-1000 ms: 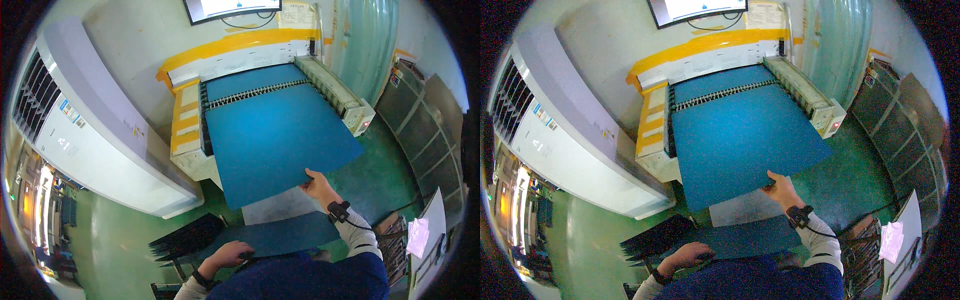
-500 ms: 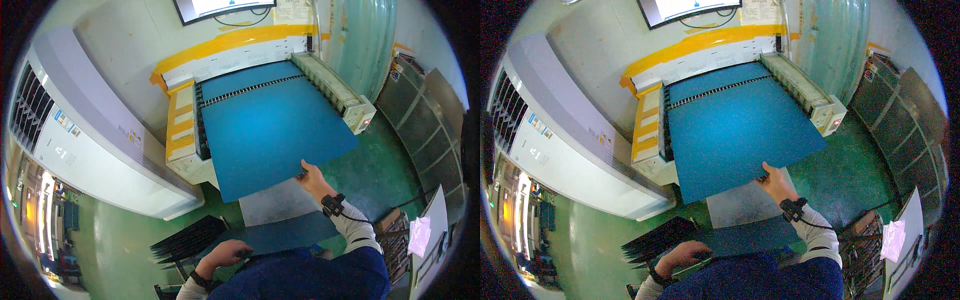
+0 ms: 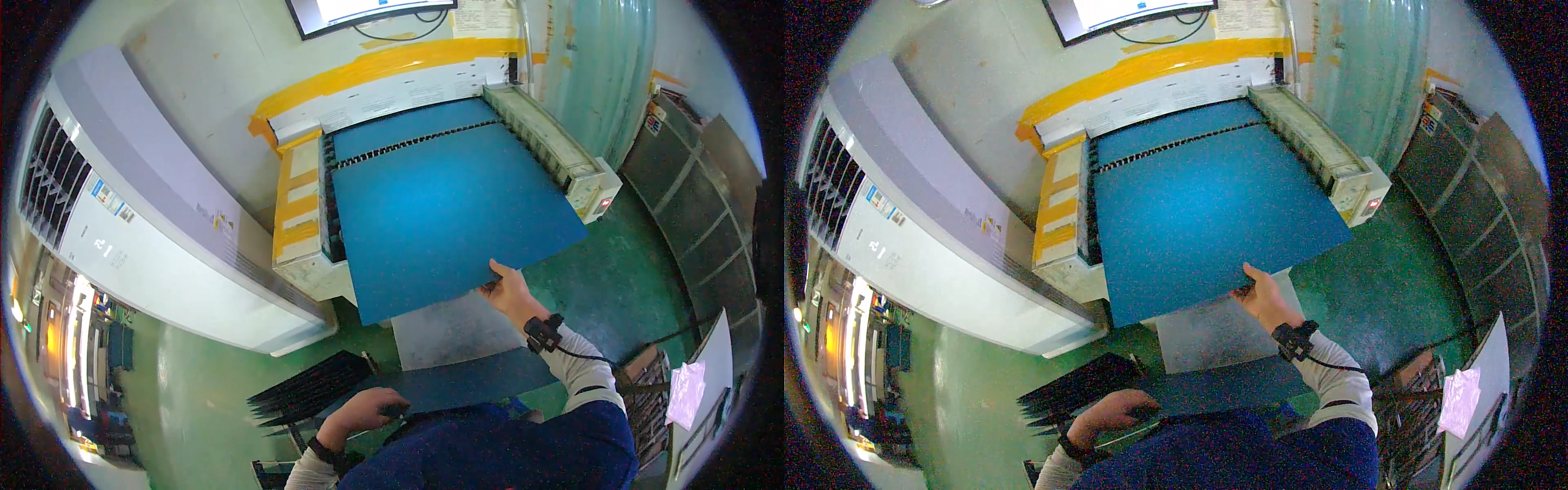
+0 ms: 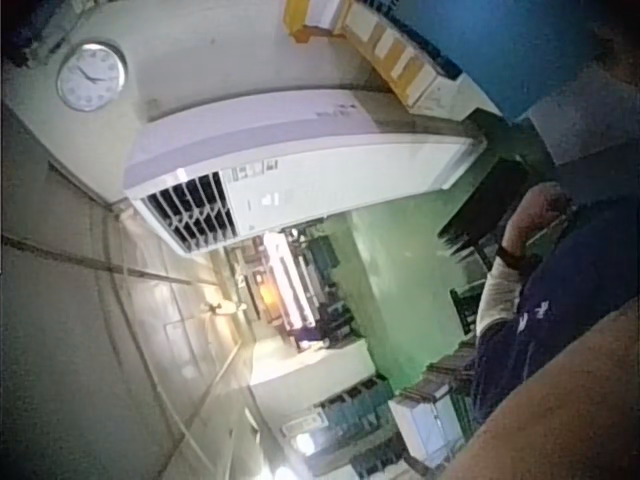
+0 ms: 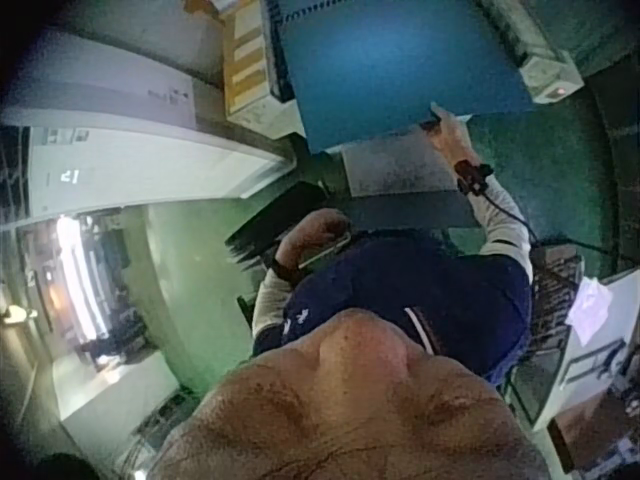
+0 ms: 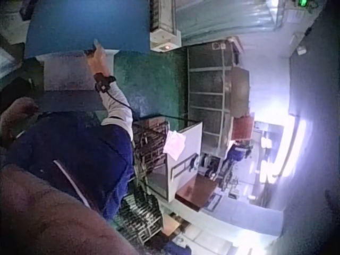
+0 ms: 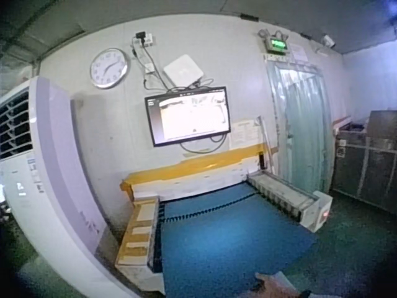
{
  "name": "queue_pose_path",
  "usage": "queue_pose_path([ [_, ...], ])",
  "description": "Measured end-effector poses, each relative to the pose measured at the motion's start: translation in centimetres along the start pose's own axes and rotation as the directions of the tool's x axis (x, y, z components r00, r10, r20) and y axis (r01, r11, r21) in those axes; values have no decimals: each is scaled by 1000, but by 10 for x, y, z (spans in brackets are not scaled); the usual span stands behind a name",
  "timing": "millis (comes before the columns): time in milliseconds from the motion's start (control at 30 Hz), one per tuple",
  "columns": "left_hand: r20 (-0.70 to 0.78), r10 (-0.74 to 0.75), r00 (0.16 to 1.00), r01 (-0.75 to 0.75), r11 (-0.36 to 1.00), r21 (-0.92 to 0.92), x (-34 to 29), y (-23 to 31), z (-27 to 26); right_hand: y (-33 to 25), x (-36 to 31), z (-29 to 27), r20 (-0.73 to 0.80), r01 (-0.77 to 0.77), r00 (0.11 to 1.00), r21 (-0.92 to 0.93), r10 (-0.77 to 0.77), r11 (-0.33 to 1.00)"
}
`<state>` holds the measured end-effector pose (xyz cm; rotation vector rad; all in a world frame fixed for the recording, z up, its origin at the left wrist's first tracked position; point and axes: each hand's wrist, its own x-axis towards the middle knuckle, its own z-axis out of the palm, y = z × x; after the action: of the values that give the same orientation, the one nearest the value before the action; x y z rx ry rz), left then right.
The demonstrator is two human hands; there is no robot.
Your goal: Feeding flat blue rectangular panels into a roller-based industrial processing machine and organizing metal storage racks.
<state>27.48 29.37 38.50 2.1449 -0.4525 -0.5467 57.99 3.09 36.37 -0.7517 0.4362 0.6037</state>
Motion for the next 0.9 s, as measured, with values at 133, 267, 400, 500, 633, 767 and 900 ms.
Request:
queue_pose_path([
  [133,-37,21,999,-21,1000,11,1,-2,0,-2,7,1,-34,-21,999,-10,20,1000],
  [267,-46,18,999,-17,1000,25,2,-7,0,-1,17,-3,-14,-3,1000,-5,3,1000],
  [400,-52,-28,998,26,999,-42,3,-4,-2,-1,22,-4,-14,-19,1000,-40,18,999],
  [500,-22,-41,999,40,999,-15,4,-8,-4,-1,21,1,-19,-7,1000,-22,7,1000],
  [633,-23,-76,997,77,997,19,6,-10,-6,-3,26,1,-14,-29,999,-33,29,999],
  [767,-60,-101,993,103,994,27,8,-12,-6,-2,31,6,-86,-12,996,-21,10,1000],
  [900,-100,-89,991,95,994,57,12,-12,-7,-5,42,-3,-19,-17,1000,-10,17,1000],
])
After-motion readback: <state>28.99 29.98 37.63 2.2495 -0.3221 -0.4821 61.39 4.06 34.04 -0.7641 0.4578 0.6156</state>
